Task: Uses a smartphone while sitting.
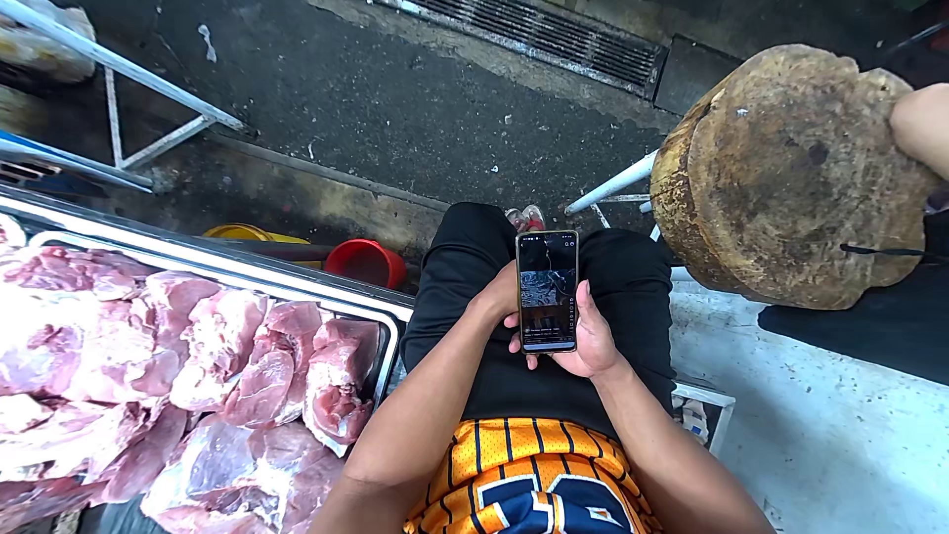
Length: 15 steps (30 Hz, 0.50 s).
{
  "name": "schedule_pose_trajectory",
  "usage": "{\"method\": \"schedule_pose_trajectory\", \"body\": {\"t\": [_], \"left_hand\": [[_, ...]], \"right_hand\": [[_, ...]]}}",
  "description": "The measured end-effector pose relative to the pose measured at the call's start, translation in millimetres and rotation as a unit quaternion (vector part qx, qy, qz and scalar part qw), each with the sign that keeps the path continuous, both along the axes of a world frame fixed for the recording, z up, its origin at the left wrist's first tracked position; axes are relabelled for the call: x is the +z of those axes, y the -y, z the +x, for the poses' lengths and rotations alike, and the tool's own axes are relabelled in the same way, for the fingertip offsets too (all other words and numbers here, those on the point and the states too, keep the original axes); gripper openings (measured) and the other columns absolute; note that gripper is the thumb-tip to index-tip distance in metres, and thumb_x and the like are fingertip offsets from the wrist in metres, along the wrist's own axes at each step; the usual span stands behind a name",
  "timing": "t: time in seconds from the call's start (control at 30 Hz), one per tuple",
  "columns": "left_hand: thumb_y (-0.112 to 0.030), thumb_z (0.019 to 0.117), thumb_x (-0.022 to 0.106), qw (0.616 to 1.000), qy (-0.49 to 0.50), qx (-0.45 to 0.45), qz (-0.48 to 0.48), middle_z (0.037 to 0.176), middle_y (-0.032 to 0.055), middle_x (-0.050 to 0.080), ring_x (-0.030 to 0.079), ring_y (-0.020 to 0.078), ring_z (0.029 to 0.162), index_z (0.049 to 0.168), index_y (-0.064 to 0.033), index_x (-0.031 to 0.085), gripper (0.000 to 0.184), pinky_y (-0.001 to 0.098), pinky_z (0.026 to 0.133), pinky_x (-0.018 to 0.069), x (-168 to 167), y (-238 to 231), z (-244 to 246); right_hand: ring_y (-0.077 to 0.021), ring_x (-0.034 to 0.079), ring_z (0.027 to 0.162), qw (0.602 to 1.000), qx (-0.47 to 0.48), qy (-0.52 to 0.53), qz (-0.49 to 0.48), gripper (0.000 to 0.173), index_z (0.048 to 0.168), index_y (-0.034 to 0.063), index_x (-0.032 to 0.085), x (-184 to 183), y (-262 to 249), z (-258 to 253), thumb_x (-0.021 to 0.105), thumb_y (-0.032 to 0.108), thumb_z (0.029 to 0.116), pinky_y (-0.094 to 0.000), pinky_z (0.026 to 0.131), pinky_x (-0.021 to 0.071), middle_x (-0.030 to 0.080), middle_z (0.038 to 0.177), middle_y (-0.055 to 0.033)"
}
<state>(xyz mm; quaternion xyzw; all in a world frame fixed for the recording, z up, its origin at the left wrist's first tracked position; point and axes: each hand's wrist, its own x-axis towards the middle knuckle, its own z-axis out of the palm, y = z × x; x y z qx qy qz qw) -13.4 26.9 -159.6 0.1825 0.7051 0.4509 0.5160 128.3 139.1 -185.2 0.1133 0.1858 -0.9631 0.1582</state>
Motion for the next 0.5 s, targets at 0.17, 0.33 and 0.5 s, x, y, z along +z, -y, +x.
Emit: {"method": "schedule_pose_trajectory", "body": {"t": [0.17,0.33,0.5], "left_hand": [[-0.009,0.0876,0.074,1.000,0.007,0.014,0.014,0.072,0.0003,0.060,0.054,0.0089,0.058,0.093,-0.0105,0.064,0.012,0.0286,0.060,0.0494,-1.1,0.9,1.1],[-0.012,0.0886,0.074,1.000,0.009,0.012,0.023,0.070,-0.0002,0.059,0.053,0.0088,0.055,0.092,-0.0113,0.064,0.011,0.0276,0.058,0.0487,-2.6,1.0,1.2],[-0.011,0.0898,0.073,0.999,0.011,0.023,0.036,0.073,0.0012,0.060,0.054,0.0092,0.059,0.095,-0.0101,0.064,0.010,0.0279,0.059,0.0489,-1.8,1.4,2.0]], "right_hand": [[-0.0443,0.070,0.102,1.000,0.001,0.001,0.002,0.084,0.141,0.0129,0.052,0.3,0.0,-0.3,0.037,0.080,0.0927,-0.0483,0.071,0.0620,0.063,0.129,-0.0297],[-0.0445,0.070,0.102,1.000,0.001,-0.003,0.005,0.084,0.141,0.0128,0.052,-0.7,-0.2,0.1,0.036,0.080,0.0931,-0.0481,0.070,0.0620,0.063,0.129,-0.0302],[-0.0446,0.070,0.102,1.000,0.003,-0.003,0.003,0.084,0.142,0.0134,0.051,-1.3,-0.5,0.0,0.036,0.080,0.0931,-0.0482,0.071,0.0620,0.063,0.129,-0.0302]]}}
